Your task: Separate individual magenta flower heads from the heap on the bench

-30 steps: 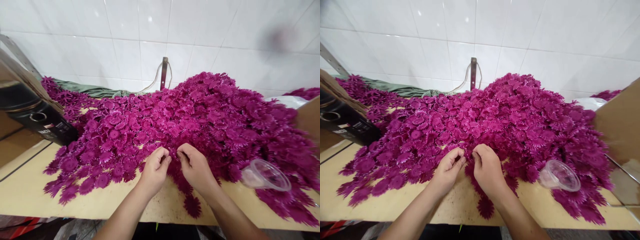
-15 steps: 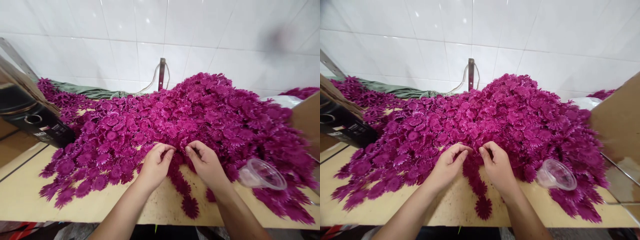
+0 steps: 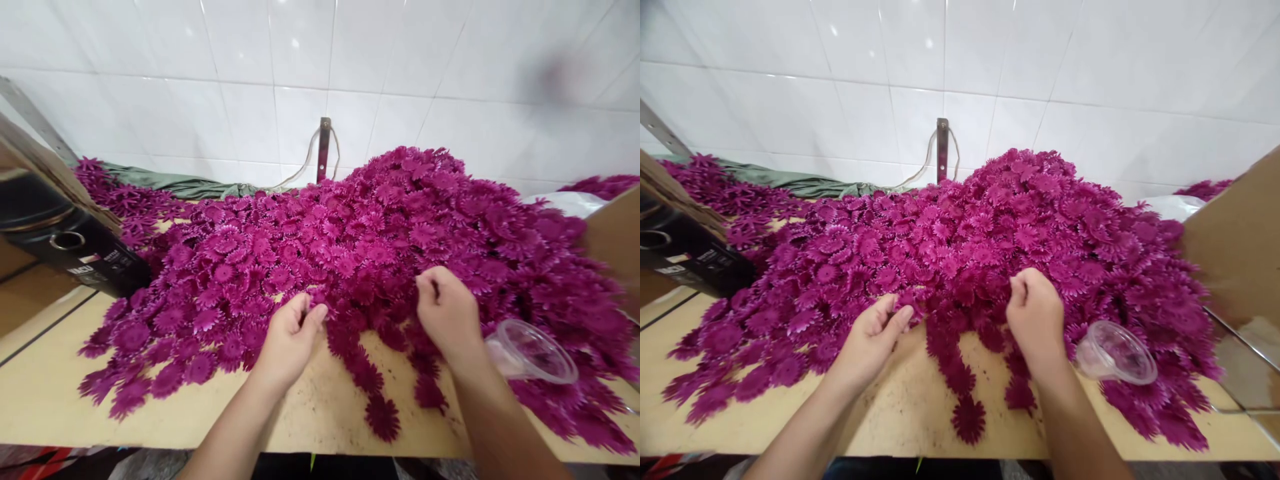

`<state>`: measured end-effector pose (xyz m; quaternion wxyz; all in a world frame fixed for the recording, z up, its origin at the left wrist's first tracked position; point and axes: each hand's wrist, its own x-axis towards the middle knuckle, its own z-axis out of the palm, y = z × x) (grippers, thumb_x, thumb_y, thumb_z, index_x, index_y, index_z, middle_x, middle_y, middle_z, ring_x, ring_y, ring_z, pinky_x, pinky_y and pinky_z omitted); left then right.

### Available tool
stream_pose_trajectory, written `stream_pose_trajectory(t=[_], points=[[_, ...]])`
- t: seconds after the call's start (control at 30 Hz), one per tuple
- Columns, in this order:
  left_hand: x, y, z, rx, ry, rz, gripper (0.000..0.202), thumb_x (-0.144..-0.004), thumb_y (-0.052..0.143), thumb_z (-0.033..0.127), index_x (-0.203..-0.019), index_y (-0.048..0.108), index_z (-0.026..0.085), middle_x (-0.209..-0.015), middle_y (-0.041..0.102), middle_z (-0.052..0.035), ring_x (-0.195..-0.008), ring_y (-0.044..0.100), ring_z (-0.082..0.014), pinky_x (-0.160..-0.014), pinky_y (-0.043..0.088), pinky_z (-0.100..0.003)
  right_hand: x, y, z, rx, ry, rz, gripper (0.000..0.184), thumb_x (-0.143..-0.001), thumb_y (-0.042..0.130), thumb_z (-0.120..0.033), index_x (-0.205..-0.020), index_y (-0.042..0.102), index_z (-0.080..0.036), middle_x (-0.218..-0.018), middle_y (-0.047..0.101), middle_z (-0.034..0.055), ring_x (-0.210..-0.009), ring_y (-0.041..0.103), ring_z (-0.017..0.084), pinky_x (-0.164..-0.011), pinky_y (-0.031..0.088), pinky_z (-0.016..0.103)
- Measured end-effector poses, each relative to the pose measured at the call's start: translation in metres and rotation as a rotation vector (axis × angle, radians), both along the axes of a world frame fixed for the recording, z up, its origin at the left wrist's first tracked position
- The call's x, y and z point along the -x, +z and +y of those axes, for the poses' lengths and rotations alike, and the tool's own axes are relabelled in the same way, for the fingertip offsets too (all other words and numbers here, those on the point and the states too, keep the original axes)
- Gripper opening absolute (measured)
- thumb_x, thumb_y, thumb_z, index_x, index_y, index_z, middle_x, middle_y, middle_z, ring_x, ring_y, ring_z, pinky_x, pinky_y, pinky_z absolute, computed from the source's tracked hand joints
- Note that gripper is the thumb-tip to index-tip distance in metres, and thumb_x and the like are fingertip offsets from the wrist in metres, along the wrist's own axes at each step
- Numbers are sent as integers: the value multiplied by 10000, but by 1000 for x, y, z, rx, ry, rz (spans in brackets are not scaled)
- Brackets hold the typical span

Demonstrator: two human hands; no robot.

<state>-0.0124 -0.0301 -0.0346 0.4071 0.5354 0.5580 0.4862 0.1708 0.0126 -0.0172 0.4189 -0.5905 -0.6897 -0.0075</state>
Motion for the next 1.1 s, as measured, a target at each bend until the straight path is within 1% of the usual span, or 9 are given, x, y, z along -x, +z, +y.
stream_pose_trajectory(t=[0.23,0.47,0.6,0.73,0.8,0.9,0.97,1.03,1.1], points=[[-4,1,3,43,-125,-99,349,-736,508,461,-562,370,192,-540,334,57,-528,331,-94,-519,300,-227,29,13,-27,492,633,193,143,-854,424,-280,-779,504,-189,-687,499,-13,-628,458,115,-593,375,232],[-1,-1,-2,46,-264,-176,380,-768,468,510,-582,428,182,-556,394,39,-542,373,-101,-538,324,-233,35,1,-21,759,842,530,235,-792,504,-368,-652,469,-182,-603,418,-39,-577,393,98,-566,345,229],[1,-4,-4,-6,-234,-202,382,-785,473,474,-545,439,178,-542,407,34,-540,381,-101,-556,334,-234,30,-4,-17,757,755,671,280,-725,564,-424,-620,468,-183,-568,369,-49,-539,345,93,-531,317,228],[1,-5,-6,0,-195,-217,381,-785,473,464,-537,449,176,-542,415,30,-546,388,-103,-559,336,-232,30,-4,-20,655,626,591,247,-772,502,-367,-609,441,-192,-540,335,-57,-492,305,89,-487,296,226],[3,-4,-8,-2,-173,-200,377,-768,495,467,-534,422,181,-534,378,41,-527,355,-96,-534,318,-227,31,-3,-19,492,529,399,224,-793,456,-318,-606,435,-197,-553,380,-35,-517,356,110,-516,326,247],[8,1,-15,5,-147,-210,369,-743,531,461,-539,393,185,-530,343,52,-510,320,-86,-513,308,-218,25,-3,-4,97,226,81,196,-787,412,-241,-594,418,-210,-611,461,18,-619,440,166,-617,370,304],[11,4,-18,16,-150,-236,349,-740,535,454,-558,415,182,-539,359,49,-516,328,-85,-520,318,-215,15,-4,12,-61,53,-23,162,-776,401,-218,-618,439,-213,-656,498,48,-675,471,197,-675,387,345],[13,5,-19,29,-172,-245,331,-737,540,452,-582,440,178,-556,373,45,-531,337,-86,-531,325,-215,7,-3,25,-81,-18,-17,91,-756,440,-240,-722,509,-192,-738,541,83,-710,498,217,-712,408,385],[12,4,-18,39,-201,-227,328,-737,538,458,-596,449,176,-572,376,41,-549,342,-90,-544,327,-218,5,1,26,8,27,67,216,-749,491,-300,-891,551,-149,-858,576,122,-733,529,221,-729,432,409]])
